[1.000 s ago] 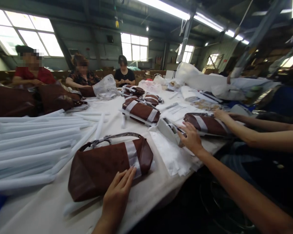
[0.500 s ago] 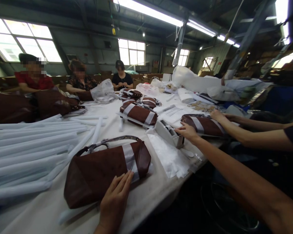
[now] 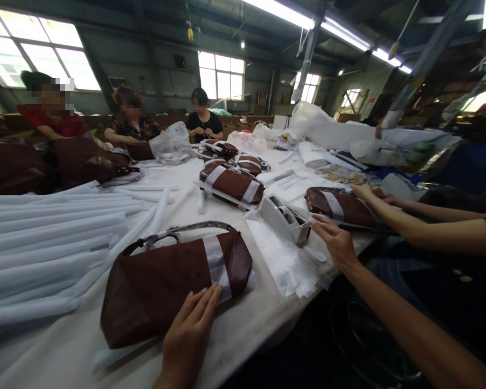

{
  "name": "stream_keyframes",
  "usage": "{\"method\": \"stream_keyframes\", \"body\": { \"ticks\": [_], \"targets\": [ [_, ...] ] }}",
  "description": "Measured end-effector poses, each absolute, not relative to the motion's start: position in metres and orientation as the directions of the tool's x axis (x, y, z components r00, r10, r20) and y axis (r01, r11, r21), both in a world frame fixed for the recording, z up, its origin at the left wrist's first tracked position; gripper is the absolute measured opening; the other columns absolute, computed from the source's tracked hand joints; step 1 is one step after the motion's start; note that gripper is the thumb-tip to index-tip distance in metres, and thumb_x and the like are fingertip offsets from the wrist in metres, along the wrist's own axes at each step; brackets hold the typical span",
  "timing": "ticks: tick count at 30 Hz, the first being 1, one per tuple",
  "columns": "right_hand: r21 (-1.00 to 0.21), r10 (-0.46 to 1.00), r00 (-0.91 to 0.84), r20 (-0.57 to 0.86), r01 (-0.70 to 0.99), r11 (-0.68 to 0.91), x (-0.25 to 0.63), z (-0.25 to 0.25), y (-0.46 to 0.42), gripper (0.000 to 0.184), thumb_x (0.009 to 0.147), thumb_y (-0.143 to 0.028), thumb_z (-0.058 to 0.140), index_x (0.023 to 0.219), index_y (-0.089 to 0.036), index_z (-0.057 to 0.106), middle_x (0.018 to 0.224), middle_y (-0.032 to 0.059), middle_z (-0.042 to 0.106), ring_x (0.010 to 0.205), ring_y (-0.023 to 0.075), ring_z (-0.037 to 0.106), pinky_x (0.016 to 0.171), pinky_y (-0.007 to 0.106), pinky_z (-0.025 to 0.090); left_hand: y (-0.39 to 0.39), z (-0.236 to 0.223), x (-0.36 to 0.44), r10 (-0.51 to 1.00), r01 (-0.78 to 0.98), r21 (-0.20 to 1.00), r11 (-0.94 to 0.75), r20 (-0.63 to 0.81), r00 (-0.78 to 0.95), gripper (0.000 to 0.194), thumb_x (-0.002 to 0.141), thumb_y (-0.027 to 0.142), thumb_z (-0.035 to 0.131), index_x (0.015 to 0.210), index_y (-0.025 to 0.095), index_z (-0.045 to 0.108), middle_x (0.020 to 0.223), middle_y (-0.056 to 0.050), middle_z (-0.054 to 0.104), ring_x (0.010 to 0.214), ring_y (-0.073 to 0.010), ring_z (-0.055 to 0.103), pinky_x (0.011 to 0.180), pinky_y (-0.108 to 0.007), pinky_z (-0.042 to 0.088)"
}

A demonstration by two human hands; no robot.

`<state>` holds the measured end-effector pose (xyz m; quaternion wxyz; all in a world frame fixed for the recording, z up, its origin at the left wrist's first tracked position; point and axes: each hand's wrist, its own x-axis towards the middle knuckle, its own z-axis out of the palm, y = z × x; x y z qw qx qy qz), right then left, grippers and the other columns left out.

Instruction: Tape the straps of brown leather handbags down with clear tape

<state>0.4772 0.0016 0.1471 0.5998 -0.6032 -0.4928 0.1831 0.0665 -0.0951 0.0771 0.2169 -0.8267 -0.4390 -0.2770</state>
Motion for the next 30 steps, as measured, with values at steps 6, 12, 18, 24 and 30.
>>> {"method": "stream_keyframes", "body": {
  "ticks": [6,12,18,24,30],
  "targets": [
    [-0.883,0.816,0.440,0.375,0.438,0.170,0.479,0.158,-0.002,0.038,0.074,-0.052,0.078,0.096,-0.022,0.080,0.109,0.0070,0.076,0.111,0.0301,0.067,0.107,0.046,0.047,-0.096,0.072,0.066,0.613,0.848,-0.108,-0.520,0.644,0.458,0.054,0.097,0.010,0.044,0.149,0.023,0.041,0.139,0.004,0.060,0.113,-0.0198,0.065,0.108,-0.035,0.046],
    [-0.970,0.864,0.501,0.049,0.229,-0.078,0.489,0.139,-0.024,0.050,0.064,-0.058,0.082,0.092,-0.017,0.080,0.095,0.0104,0.078,0.095,0.0276,0.072,0.093,0.042,0.057,-0.098,0.075,0.069,0.654,0.858,-0.048,-0.512,0.626,0.425,0.055,0.097,0.009,0.045,0.150,0.023,0.040,0.138,0.003,0.062,0.115,-0.0199,0.063,0.112,-0.036,0.042],
    [-0.963,0.890,0.455,-0.035,0.222,-0.152,0.497,0.118,-0.016,0.057,0.056,-0.061,0.084,0.087,-0.013,0.080,0.085,0.0115,0.075,0.066,0.0178,0.067,0.061,0.031,0.058,-0.098,0.077,0.070,0.653,0.856,-0.052,-0.514,0.624,0.429,0.056,0.097,0.009,0.046,0.150,0.022,0.039,0.138,0.003,0.062,0.115,-0.0195,0.063,0.111,-0.036,0.042],
    [-0.894,0.889,0.450,0.083,0.428,-0.134,0.512,0.109,-0.003,0.054,0.058,-0.060,0.081,0.087,-0.014,0.080,0.068,0.0064,0.072,0.056,0.0162,0.060,0.053,0.029,0.048,-0.098,0.078,0.072,0.639,0.856,-0.037,-0.515,0.650,0.413,0.055,0.097,0.009,0.046,0.150,0.022,0.039,0.136,0.004,0.064,0.113,-0.0198,0.063,0.110,-0.037,0.042],
    [-0.653,0.906,0.165,0.390,0.743,0.146,0.515,0.134,-0.039,0.030,0.079,-0.049,0.072,0.091,-0.024,0.080,0.096,0.0069,0.077,0.090,0.0257,0.069,0.084,0.038,0.053,-0.098,0.077,0.071,0.645,0.847,-0.018,-0.531,0.640,0.417,0.055,0.097,0.008,0.046,0.149,0.021,0.041,0.138,0.003,0.062,0.115,-0.0211,0.062,0.108,-0.038,0.044]
  ]
}}
